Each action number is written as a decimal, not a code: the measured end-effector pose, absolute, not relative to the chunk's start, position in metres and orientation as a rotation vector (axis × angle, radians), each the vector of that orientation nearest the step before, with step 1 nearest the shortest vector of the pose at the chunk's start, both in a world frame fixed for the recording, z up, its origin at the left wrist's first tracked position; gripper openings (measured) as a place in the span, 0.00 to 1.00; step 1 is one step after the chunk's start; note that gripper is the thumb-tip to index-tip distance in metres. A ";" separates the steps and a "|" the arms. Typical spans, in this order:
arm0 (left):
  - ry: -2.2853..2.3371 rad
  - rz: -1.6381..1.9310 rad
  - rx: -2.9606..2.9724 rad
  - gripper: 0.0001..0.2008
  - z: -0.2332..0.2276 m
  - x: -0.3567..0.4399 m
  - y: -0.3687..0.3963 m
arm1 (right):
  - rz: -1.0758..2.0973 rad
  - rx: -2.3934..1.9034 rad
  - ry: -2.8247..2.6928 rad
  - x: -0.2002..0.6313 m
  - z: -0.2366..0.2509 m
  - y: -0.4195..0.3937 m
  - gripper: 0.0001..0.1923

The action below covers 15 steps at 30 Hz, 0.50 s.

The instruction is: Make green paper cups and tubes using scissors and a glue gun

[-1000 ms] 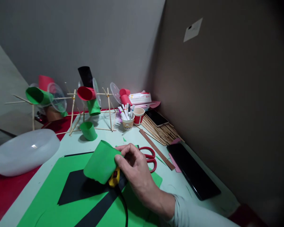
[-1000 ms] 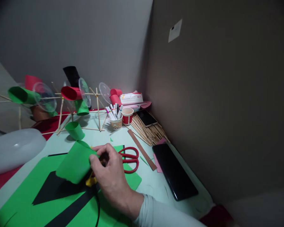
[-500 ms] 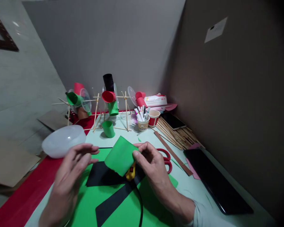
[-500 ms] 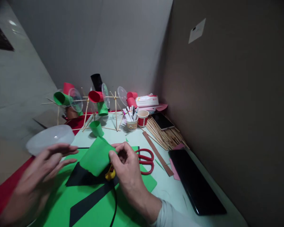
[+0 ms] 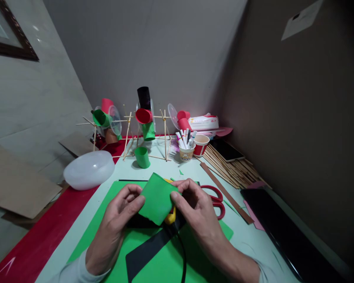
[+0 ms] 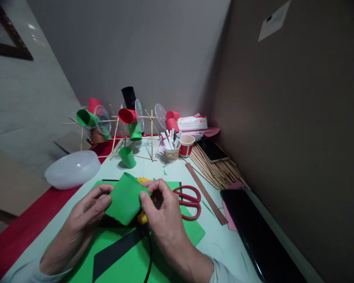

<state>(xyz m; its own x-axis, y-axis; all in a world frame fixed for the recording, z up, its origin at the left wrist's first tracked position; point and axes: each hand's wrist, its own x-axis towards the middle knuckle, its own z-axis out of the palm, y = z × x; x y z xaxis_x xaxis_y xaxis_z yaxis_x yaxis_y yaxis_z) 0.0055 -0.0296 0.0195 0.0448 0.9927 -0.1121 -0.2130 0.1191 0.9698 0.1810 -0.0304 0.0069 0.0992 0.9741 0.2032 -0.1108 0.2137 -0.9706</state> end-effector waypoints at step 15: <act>1.057 1.015 1.561 0.07 0.023 -0.019 -0.023 | 0.961 -1.059 -1.550 0.180 0.005 -0.038 0.05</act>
<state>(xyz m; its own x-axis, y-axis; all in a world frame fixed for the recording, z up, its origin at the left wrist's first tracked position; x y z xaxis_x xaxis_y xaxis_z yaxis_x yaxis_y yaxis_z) -0.0191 -0.0235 0.0232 0.2785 0.9533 0.1169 0.1556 -0.1649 0.9740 0.1796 -0.0382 0.0046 -0.1308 0.9495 0.2853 0.1668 0.3048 -0.9377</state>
